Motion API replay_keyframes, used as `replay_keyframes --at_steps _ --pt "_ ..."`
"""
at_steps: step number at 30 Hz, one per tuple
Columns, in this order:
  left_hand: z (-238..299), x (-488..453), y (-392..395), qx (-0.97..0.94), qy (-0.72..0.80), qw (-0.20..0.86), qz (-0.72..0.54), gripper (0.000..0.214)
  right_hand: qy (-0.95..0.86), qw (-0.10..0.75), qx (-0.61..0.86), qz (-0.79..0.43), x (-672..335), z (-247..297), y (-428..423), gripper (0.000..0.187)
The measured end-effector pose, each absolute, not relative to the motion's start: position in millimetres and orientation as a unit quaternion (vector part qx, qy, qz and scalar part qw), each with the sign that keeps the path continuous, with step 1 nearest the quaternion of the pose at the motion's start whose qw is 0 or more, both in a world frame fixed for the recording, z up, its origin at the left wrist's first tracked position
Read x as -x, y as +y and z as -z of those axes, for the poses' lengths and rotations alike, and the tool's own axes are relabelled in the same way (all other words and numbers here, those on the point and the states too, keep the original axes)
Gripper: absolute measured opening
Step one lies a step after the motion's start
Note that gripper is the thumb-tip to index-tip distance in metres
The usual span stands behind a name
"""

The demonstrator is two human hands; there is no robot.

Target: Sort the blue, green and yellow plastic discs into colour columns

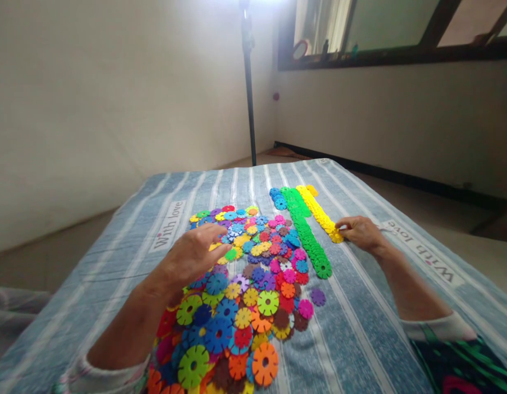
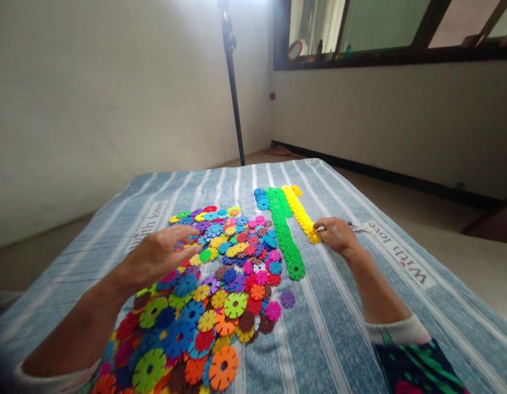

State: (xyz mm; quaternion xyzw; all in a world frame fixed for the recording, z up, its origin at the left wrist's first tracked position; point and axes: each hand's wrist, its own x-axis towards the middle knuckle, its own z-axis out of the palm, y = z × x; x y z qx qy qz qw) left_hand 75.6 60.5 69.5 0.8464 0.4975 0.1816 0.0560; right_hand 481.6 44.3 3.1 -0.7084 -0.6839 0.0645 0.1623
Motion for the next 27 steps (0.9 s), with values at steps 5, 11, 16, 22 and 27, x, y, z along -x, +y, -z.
replay_keyframes --at_steps 5,11,16,22,27 --pt "-67 -63 69 -0.818 0.544 0.093 -0.165 0.040 -0.680 0.158 0.715 -0.047 -483 1 45 0.030" --pt "-59 -32 84 -0.762 0.607 0.142 -0.176 0.039 -0.671 0.148 0.727 0.000 -484 2 43 0.030" --pt "-44 -7 94 -0.727 0.644 0.124 -0.203 0.036 -0.672 0.155 0.724 0.008 -466 -10 36 0.029" --pt "-27 4 97 -0.700 0.647 0.143 -0.265 0.031 -0.732 0.233 0.637 -0.064 -414 -23 17 0.026" --pt "-13 20 102 -0.651 0.669 0.182 -0.310 0.032 -0.795 0.232 0.556 -0.068 -368 -25 -3 0.022"
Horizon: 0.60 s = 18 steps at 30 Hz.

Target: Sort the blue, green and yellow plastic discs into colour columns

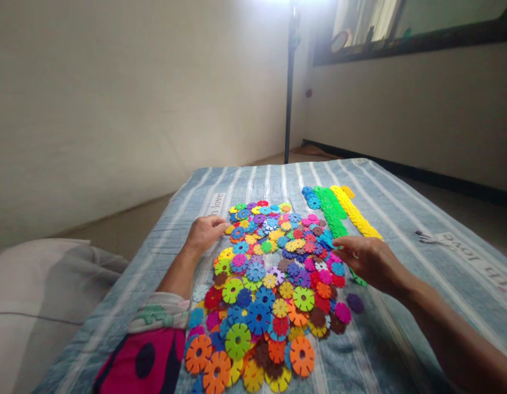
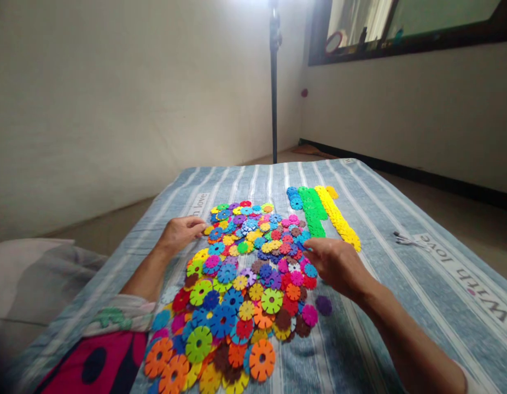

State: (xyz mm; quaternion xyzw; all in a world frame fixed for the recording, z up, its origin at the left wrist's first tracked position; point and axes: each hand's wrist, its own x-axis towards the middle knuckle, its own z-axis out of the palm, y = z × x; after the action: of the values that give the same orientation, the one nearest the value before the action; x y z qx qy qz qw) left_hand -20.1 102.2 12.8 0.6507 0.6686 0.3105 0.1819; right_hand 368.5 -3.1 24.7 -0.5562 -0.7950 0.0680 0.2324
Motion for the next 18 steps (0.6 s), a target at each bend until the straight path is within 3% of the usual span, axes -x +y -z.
replay_keyframes --at_steps 8,18 --pt "3 32 104 -0.605 0.680 0.181 -0.373 0.030 -0.866 0.258 0.424 -0.060 -314 -20 -17 0.024" --pt "1 26 101 -0.590 0.678 0.171 -0.403 0.027 -0.854 0.090 0.512 -0.013 -215 -35 28 0.018"
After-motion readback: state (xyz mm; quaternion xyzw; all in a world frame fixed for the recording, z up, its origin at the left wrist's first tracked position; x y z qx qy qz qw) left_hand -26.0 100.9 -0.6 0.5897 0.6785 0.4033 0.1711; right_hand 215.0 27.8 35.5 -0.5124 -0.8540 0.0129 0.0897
